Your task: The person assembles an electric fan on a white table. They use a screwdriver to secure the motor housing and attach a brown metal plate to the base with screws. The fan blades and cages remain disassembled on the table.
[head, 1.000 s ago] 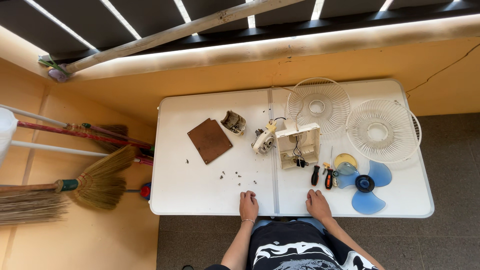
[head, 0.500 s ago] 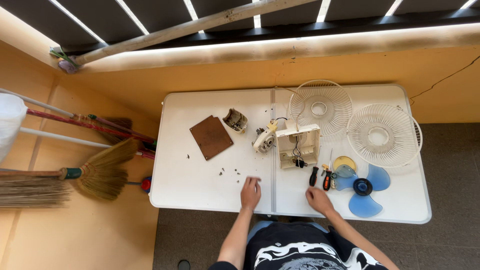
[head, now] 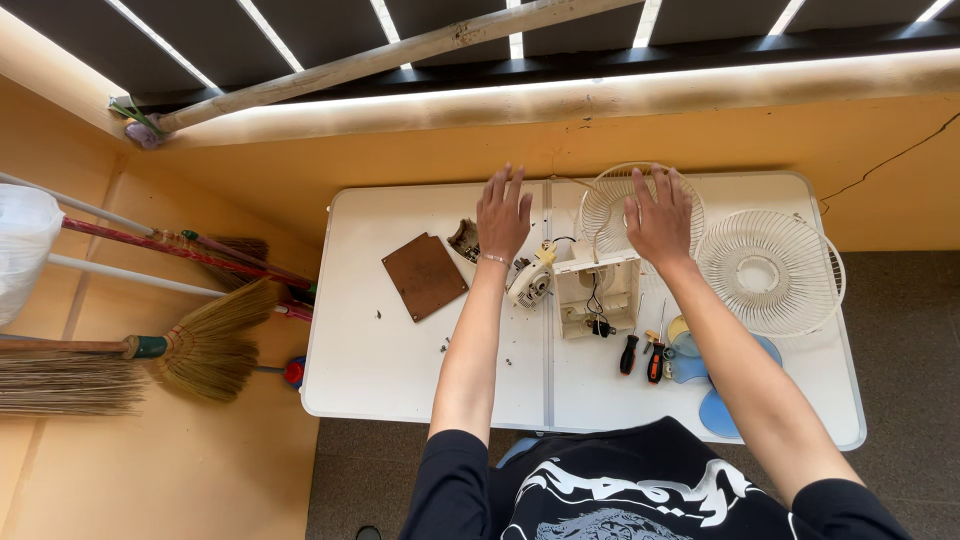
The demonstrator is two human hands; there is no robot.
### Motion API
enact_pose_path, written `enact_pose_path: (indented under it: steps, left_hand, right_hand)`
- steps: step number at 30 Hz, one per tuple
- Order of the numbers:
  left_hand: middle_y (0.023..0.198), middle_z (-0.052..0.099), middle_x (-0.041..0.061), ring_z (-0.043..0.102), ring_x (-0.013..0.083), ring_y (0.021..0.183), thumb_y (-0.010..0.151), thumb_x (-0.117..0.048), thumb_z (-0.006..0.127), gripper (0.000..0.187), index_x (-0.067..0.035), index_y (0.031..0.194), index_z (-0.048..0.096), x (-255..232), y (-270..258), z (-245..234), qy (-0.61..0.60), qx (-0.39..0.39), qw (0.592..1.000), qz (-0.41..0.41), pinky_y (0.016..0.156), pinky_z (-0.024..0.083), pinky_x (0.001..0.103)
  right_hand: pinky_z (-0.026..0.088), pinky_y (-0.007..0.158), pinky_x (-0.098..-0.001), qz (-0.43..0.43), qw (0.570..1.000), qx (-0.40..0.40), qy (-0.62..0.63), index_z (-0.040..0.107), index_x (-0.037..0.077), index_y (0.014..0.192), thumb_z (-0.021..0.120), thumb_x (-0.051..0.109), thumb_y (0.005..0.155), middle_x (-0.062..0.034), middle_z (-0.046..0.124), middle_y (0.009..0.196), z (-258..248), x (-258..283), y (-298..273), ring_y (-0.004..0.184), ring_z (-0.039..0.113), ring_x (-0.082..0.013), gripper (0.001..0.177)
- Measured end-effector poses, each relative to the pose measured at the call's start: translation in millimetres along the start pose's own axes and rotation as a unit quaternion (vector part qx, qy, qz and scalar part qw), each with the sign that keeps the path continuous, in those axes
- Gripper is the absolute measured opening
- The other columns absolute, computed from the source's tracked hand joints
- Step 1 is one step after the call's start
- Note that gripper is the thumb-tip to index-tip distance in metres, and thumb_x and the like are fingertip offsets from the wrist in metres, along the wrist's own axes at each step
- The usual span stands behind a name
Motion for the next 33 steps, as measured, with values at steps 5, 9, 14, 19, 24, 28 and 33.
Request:
enact_pose_path:
  steps: [5, 9, 14, 19, 24, 28, 33]
  left_hand:
    - [0.156, 0.045, 0.008, 0.044, 0.0287, 0.144, 0.106, -0.035, 0.054, 0.049, -0.018, 0.151, 0.047, -13, 58, -4, 0.051, -0.053, 0.997, 0.01, 0.114, 0.043, 0.045]
    - [0.158, 0.042, 0.006, 0.042, 0.0271, 0.145, 0.106, -0.035, 0.052, 0.048, -0.021, 0.152, 0.045, -19, 85, -9, 0.043, -0.035, 0.998, -0.021, 0.114, 0.043, 0.044]
    - [0.159, 0.041, 0.005, 0.041, 0.0259, 0.147, 0.108, -0.034, 0.051, 0.048, -0.021, 0.153, 0.044, -35, 89, -18, 0.014, -0.055, 0.998, 0.002, 0.116, 0.043, 0.043]
    - [0.159, 0.04, 0.006, 0.04, 0.0265, 0.147, 0.106, -0.033, 0.052, 0.05, -0.02, 0.153, 0.043, -36, 85, -15, 0.034, -0.063, 0.997, 0.014, 0.118, 0.041, 0.044]
    - [0.159, 0.04, 0.005, 0.04, 0.0264, 0.147, 0.106, -0.032, 0.053, 0.049, -0.021, 0.153, 0.043, -26, 80, -1, 0.028, -0.032, 0.999, -0.011, 0.117, 0.042, 0.044]
    - [0.159, 0.04, 0.006, 0.04, 0.0271, 0.147, 0.106, -0.03, 0.053, 0.05, -0.02, 0.154, 0.042, -22, 74, 5, 0.031, -0.031, 0.999, -0.01, 0.118, 0.041, 0.043]
    - [0.159, 0.039, 0.007, 0.039, 0.0283, 0.147, 0.105, -0.03, 0.055, 0.05, -0.019, 0.153, 0.042, -18, 68, 13, 0.035, -0.011, 0.999, -0.016, 0.118, 0.041, 0.044]
  right_hand:
    - [0.01, 0.119, -0.0708, 0.036, 0.998, 0.047, -0.007, 0.036, 0.015, 0.161, 0.042, 0.039, 0.109, -0.0199, 0.024, 0.167, -5, 16, 48, 0.156, 0.011, -0.0421, 0.058]
    - [0.009, 0.12, -0.0712, 0.038, 0.998, 0.058, -0.008, 0.033, 0.017, 0.163, 0.04, 0.04, 0.108, -0.0189, 0.02, 0.168, -8, 30, 66, 0.156, 0.008, -0.0414, 0.06]
    - [0.008, 0.119, -0.0728, 0.026, 0.998, 0.057, -0.01, 0.032, 0.016, 0.163, 0.039, 0.041, 0.109, -0.0211, 0.018, 0.168, -10, 42, 75, 0.155, 0.007, -0.0453, 0.06]
    - [0.007, 0.118, -0.0739, 0.024, 0.998, 0.065, -0.01, 0.032, 0.016, 0.163, 0.039, 0.04, 0.109, -0.0205, 0.016, 0.168, -8, 44, 78, 0.155, 0.005, -0.0456, 0.06]
    - [0.007, 0.117, -0.0756, 0.019, 0.997, 0.07, -0.008, 0.032, 0.015, 0.163, 0.039, 0.038, 0.109, -0.0225, 0.016, 0.168, -3, 38, 74, 0.155, 0.005, -0.0473, 0.059]
    - [0.008, 0.116, -0.0765, 0.023, 0.997, 0.078, -0.007, 0.032, 0.016, 0.163, 0.04, 0.038, 0.108, -0.0243, 0.015, 0.166, 1, 34, 70, 0.154, 0.005, -0.0475, 0.059]
    - [0.009, 0.116, -0.077, 0.026, 0.996, 0.084, -0.011, 0.033, 0.016, 0.162, 0.04, 0.038, 0.108, -0.0256, 0.015, 0.166, 6, 30, 64, 0.154, 0.006, -0.0485, 0.058]
Point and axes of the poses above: each hand's wrist, its own y-axis towards the middle knuckle, its own z-axis out of the palm, x = y × z, the point moved 7 cm from there along y, towards the middle knuckle
